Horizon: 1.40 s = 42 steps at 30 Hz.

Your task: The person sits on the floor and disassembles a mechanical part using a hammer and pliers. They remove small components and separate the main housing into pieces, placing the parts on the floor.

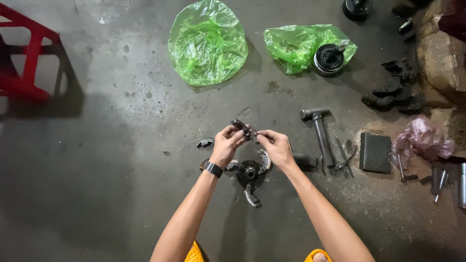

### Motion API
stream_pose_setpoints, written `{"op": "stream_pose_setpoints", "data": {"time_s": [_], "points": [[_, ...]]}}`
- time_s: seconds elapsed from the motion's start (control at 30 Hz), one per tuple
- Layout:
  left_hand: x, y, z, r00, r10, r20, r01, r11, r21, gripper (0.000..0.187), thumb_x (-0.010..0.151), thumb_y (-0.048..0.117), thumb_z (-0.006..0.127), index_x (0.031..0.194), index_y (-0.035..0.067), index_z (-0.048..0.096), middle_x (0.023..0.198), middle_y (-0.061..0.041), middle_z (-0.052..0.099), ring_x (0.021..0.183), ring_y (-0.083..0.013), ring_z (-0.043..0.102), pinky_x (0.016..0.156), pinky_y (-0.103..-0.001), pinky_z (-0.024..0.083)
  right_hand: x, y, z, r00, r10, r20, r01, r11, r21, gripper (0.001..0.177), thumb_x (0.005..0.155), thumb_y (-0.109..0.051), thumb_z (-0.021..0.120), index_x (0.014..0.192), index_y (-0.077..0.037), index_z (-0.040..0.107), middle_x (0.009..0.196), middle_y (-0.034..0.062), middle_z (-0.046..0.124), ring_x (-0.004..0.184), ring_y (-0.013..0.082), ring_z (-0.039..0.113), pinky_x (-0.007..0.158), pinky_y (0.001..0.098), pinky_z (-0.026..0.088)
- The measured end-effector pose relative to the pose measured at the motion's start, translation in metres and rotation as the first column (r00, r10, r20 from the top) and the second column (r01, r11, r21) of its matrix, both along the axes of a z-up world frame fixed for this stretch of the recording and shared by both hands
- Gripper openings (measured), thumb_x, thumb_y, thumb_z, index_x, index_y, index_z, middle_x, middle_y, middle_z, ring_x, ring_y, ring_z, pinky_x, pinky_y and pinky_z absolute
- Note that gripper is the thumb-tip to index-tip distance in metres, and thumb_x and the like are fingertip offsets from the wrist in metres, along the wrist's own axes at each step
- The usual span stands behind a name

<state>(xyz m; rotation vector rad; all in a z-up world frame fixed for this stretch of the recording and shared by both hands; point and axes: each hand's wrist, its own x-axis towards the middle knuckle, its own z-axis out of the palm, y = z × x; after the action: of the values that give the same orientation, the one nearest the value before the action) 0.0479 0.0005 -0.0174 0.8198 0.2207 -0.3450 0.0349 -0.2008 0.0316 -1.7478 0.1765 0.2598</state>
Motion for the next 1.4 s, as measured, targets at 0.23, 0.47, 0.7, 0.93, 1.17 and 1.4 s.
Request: {"op": "stream_pose_setpoints", "data": {"time_s": [0.23,0.47,0.7,0.93,1.17,1.4], "points": [[-0.006,-0.008,0.017,0.999,0.050,0.019,-0.053,0.953,0.297,0.036,0.087,0.008,0.078,0.119,-0.003,0.065,0.106,-0.011,0.073,0.091,-0.0185,0.073,0.077,-0.035,0.063,-0.001,-0.008,-0.014,0.990,0.096,-0.106,-0.080,0.986,0.148,0.024,0.090,-0.013,0.077,0.108,0.002,0.076,0.092,0.0019,0.075,0.081,0.0070,0.065,0.071,0.0233,0.053],[-0.008,-0.008,-0.002,0.998,0.017,-0.059,-0.004,0.975,0.223,0.034,0.088,0.012,0.079,0.118,-0.001,0.068,0.106,-0.008,0.073,0.090,-0.0150,0.073,0.078,-0.032,0.063,-0.002,-0.012,-0.017,0.950,0.071,-0.303,-0.011,0.981,0.195,0.020,0.090,-0.014,0.074,0.105,-0.001,0.076,0.077,-0.0044,0.065,0.061,0.0039,0.049,0.052,0.0211,0.037],[-0.006,-0.006,-0.011,0.996,0.002,-0.092,0.018,0.975,0.220,0.033,0.089,0.013,0.078,0.118,0.001,0.068,0.105,-0.008,0.073,0.088,-0.0150,0.072,0.074,-0.030,0.062,0.003,-0.009,-0.011,0.920,0.110,-0.376,0.014,0.950,0.312,0.018,0.095,-0.016,0.067,0.107,-0.005,0.073,0.072,-0.0093,0.056,0.057,0.0009,0.044,0.048,0.0195,0.032],[-0.007,-0.012,-0.036,0.993,0.011,-0.118,0.013,0.980,0.199,0.035,0.089,0.012,0.079,0.120,0.001,0.068,0.106,-0.006,0.073,0.088,-0.0122,0.070,0.072,-0.027,0.059,0.009,-0.011,-0.032,0.897,0.128,-0.423,0.013,0.949,0.316,0.012,0.095,-0.014,0.069,0.102,-0.005,0.071,0.073,-0.0078,0.056,0.059,0.0008,0.045,0.048,0.0194,0.030],[-0.011,-0.020,-0.034,0.989,0.075,-0.125,-0.035,0.954,0.299,0.033,0.088,0.010,0.078,0.117,0.000,0.067,0.105,-0.006,0.074,0.089,-0.0123,0.072,0.074,-0.027,0.062,0.013,-0.001,-0.022,0.899,0.145,-0.413,-0.092,0.985,0.146,0.015,0.091,-0.019,0.072,0.100,-0.009,0.078,0.080,-0.0086,0.065,0.065,-0.0007,0.052,0.054,0.0172,0.040],[-0.015,0.004,-0.064,0.962,0.135,-0.238,-0.129,0.991,0.041,0.030,0.092,0.006,0.074,0.121,0.002,0.065,0.107,-0.004,0.070,0.093,-0.0141,0.069,0.076,-0.030,0.058,0.052,-0.025,-0.038,0.999,-0.006,-0.042,-0.011,0.920,-0.391,0.018,0.088,-0.018,0.072,0.101,-0.007,0.078,0.090,0.0041,0.077,0.077,0.0130,0.071,0.070,0.0290,0.058]]}}
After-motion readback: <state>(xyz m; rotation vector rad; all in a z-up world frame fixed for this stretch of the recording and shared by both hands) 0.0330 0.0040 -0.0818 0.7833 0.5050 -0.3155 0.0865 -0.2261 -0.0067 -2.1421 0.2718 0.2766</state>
